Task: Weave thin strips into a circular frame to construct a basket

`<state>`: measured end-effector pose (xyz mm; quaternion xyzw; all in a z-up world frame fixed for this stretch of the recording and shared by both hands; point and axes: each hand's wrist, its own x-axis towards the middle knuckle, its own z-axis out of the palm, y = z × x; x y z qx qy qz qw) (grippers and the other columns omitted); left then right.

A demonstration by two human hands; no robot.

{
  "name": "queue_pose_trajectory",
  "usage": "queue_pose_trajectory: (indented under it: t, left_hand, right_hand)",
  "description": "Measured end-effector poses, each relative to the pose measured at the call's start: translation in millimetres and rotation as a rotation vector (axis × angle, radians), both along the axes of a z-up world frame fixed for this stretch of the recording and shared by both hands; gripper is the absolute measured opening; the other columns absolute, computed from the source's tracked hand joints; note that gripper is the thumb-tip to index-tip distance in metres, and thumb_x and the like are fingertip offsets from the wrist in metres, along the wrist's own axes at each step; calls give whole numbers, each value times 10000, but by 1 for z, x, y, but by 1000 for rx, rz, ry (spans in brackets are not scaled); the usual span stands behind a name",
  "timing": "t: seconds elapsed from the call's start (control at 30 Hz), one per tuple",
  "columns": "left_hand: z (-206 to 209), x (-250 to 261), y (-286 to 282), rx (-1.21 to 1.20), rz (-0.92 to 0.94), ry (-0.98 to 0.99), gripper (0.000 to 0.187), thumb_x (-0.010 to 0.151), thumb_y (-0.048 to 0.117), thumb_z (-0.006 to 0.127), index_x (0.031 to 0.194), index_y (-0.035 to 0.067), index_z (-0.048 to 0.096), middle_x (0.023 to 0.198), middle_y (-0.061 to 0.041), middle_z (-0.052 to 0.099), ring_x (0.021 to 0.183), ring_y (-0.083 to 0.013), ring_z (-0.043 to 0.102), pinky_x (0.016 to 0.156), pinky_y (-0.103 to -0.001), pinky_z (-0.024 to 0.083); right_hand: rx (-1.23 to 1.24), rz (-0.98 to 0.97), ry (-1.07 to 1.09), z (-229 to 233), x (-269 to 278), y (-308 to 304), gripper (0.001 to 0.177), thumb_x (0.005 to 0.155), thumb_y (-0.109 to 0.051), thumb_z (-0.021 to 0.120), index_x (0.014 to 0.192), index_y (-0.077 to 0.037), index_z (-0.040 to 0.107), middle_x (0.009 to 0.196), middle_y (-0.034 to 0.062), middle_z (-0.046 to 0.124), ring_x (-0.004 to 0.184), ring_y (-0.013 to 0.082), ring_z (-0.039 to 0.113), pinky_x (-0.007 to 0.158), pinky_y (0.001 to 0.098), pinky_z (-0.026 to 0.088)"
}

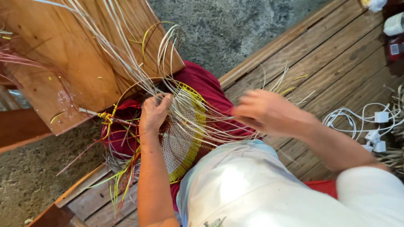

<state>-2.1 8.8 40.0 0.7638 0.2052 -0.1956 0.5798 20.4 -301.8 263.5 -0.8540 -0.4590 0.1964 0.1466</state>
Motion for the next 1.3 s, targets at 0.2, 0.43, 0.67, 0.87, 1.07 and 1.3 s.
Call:
queue_pose_trajectory:
  t: [0.2, 0.43, 0.67, 0.87, 1.07, 1.3]
  left_hand:
    - [-7, -1, 2, -10, -54, -32, 202, 833, 369, 784, 942, 203, 827, 809, -50, 769, 853, -186, 730, 826, -384, 556]
    - [-9, -4, 4, -53, -17, -84, 212, 863, 358, 789, 972, 180, 826, 831, -66, 775, 855, -188, 732, 824, -368, 561]
    - [-5, 1, 2, 14, 22, -10, 234, 791, 421, 800, 930, 236, 835, 804, -35, 771, 880, -220, 751, 859, -380, 568]
    - [7, 2, 3, 64, -54, 5, 293, 850, 468, 764, 977, 212, 831, 873, -71, 784, 950, -268, 749, 847, -441, 570]
    - [4, 2, 1, -38, -52, -69, 198, 872, 326, 741, 915, 146, 813, 820, -93, 764, 884, -248, 735, 857, -428, 548]
    - [4, -1, 3, -41, -68, -78, 207, 874, 332, 746, 915, 139, 809, 824, -111, 760, 896, -279, 738, 871, -433, 543]
  right_hand:
    - [233, -131, -265, -136, 13, 92, 207, 947, -360, 636, 808, -222, 568, 795, -7, 553, 802, 199, 579, 726, 334, 496]
    - [-33, -237, -345, -198, 11, 110, 208, 802, -383, 680, 697, -207, 642, 708, 9, 598, 736, 218, 610, 659, 374, 478]
    - [20, -278, -443, -191, -31, 140, 154, 758, -272, 637, 703, -255, 495, 656, -24, 524, 619, 207, 584, 502, 371, 439]
    - [125, -113, -152, -151, -51, 127, 99, 806, -242, 649, 761, -179, 587, 775, 13, 588, 771, 236, 631, 659, 362, 499]
    - [6, -343, -211, -160, -12, 116, 321, 935, -371, 573, 685, -171, 583, 681, 33, 591, 680, 255, 663, 575, 386, 534]
    - [-178, -397, -246, -182, -10, 124, 255, 831, -401, 668, 684, -194, 661, 644, 15, 622, 645, 245, 686, 527, 406, 546]
